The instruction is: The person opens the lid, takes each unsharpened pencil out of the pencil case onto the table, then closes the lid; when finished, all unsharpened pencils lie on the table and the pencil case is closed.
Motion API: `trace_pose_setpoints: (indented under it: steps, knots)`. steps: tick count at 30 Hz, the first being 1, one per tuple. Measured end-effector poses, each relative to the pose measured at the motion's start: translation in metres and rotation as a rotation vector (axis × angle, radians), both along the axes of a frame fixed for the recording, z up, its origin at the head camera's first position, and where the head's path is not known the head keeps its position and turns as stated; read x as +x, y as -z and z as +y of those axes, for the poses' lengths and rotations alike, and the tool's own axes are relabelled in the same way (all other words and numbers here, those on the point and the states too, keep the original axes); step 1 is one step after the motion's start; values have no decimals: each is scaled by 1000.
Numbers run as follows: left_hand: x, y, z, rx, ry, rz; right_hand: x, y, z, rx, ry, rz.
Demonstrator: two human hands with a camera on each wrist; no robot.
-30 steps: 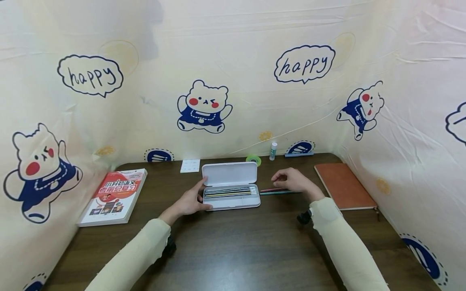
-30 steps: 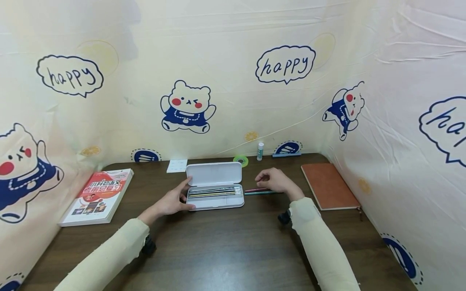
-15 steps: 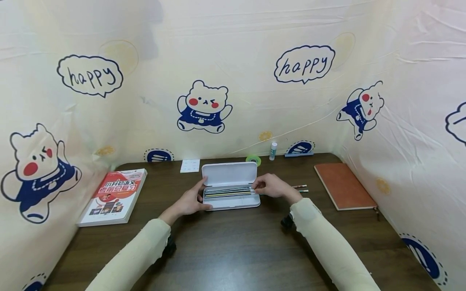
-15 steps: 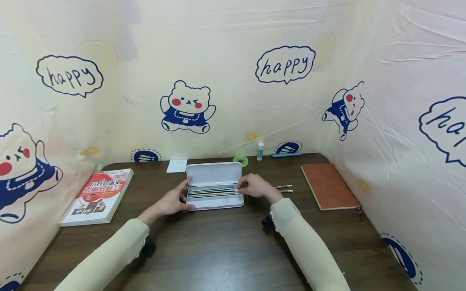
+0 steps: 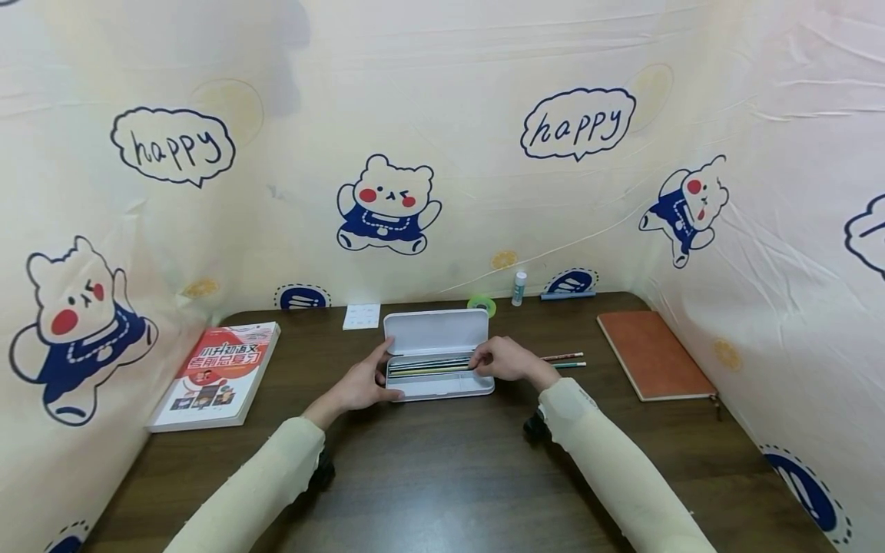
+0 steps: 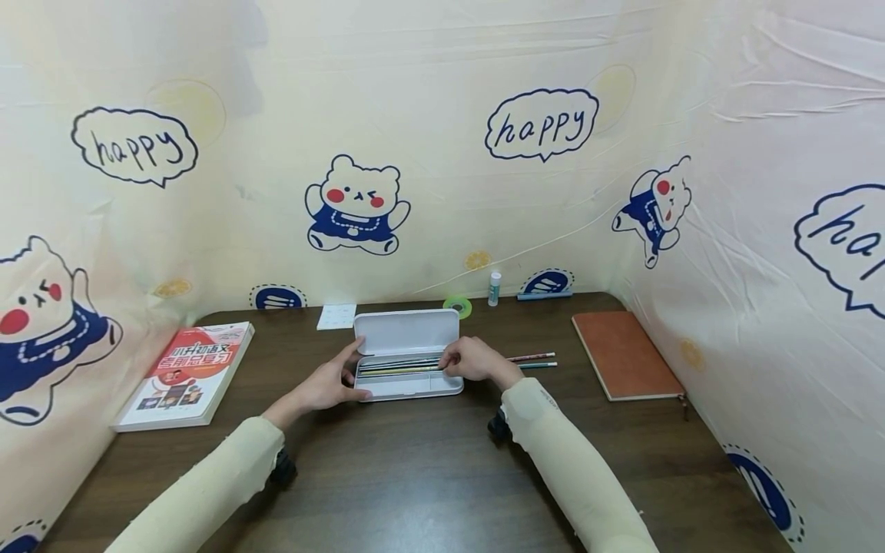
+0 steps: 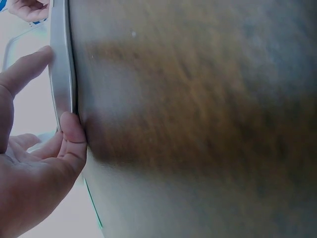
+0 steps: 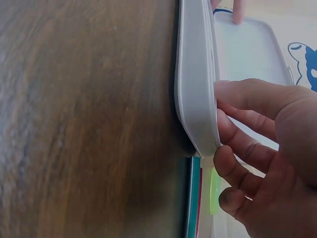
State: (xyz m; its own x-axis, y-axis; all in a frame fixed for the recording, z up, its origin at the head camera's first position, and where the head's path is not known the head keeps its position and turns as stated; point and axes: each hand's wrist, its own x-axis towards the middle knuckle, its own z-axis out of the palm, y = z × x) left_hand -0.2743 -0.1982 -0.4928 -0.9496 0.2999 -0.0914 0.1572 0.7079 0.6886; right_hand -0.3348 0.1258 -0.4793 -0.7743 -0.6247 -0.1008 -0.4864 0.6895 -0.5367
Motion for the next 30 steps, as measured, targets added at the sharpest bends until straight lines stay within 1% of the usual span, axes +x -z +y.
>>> trace_pose_setpoints:
  steps: [7,16,23,30]
  knots:
    - [2,0,1,7,-6,-12,0,1,-2,9,-15,28]
    - [2,1,1,15,-8,-15,2,-2,-5,30,20,10]
    - [3,-1,1,19,-5,-14,1,-5,0,-12,26,-15]
    - [2,-2,1,20,-7,-14,-1,-13,19,-83,40,-13]
